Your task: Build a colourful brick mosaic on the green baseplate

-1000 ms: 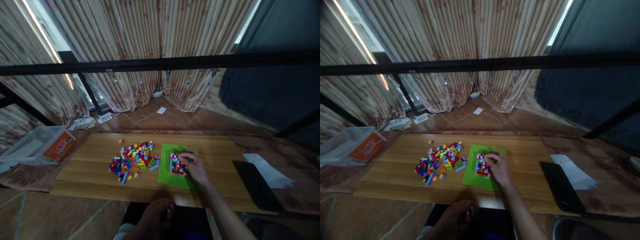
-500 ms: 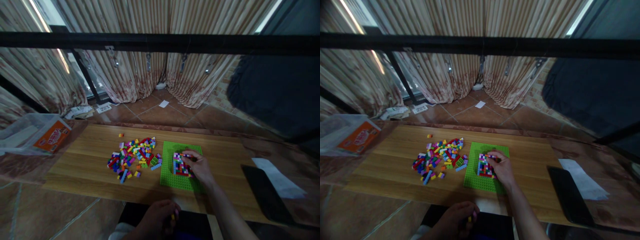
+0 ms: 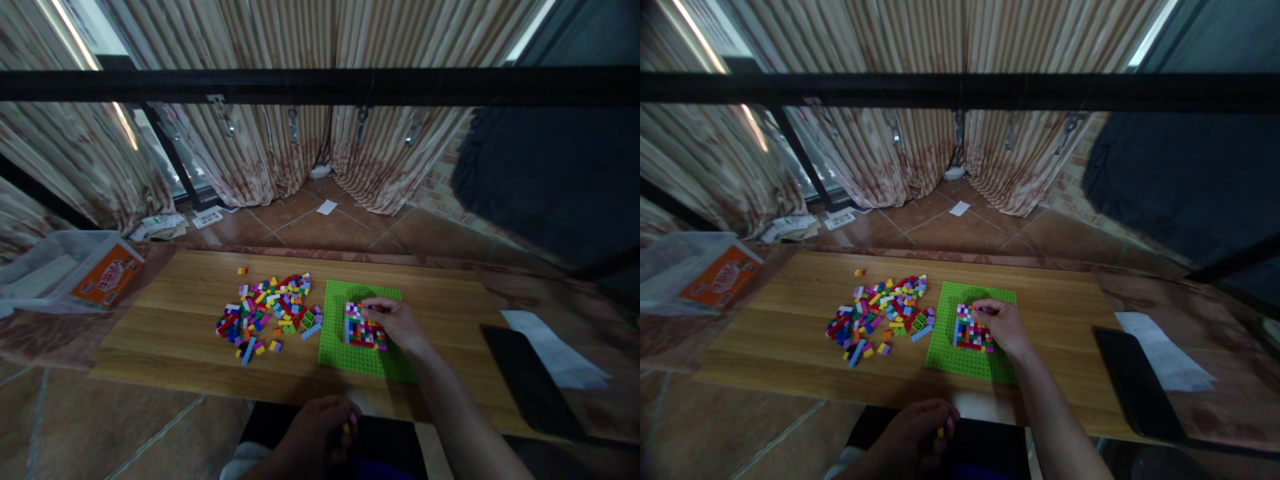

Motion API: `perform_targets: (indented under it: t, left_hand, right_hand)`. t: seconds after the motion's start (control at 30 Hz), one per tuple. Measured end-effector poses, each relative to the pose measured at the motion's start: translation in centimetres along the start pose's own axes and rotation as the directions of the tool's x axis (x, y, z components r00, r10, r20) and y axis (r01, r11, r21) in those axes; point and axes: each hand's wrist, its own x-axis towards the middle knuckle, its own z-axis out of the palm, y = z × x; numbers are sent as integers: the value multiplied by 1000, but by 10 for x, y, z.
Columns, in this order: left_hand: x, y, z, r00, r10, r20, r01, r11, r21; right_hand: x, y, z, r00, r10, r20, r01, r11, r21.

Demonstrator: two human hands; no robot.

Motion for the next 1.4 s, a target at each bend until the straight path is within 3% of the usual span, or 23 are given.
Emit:
perform_targets:
  t: [0.43, 0.57, 0.73, 0.9, 1.17, 1.4]
  left_hand:
    - [2, 14, 5, 978, 201, -56, -206, 974, -100]
    - [4, 18, 1, 966, 248, -76, -258, 942, -216]
    - [6, 17, 1, 962, 264, -67, -272, 933, -236]
    - [5, 17, 6, 964, 258, -61, -265, 935, -236]
    - [2, 16, 4, 968, 250, -5, -248, 954, -167]
    - [1, 18, 2, 961, 267, 67, -258, 958, -123]
  right_hand:
    - [-11, 6, 2, 977, -190, -100, 183, 981, -69]
    - [-42, 7, -1, 923, -283, -261, 265, 959, -103]
    - [-100, 1, 14, 910, -398, -119, 373, 908, -190]
    - [-128, 0, 39, 933, -354, 56, 359, 918, -169]
    - [-132, 3, 46, 930, -362, 64, 367, 923, -119]
    - [-133, 5, 44, 988, -154, 32, 147, 977, 156]
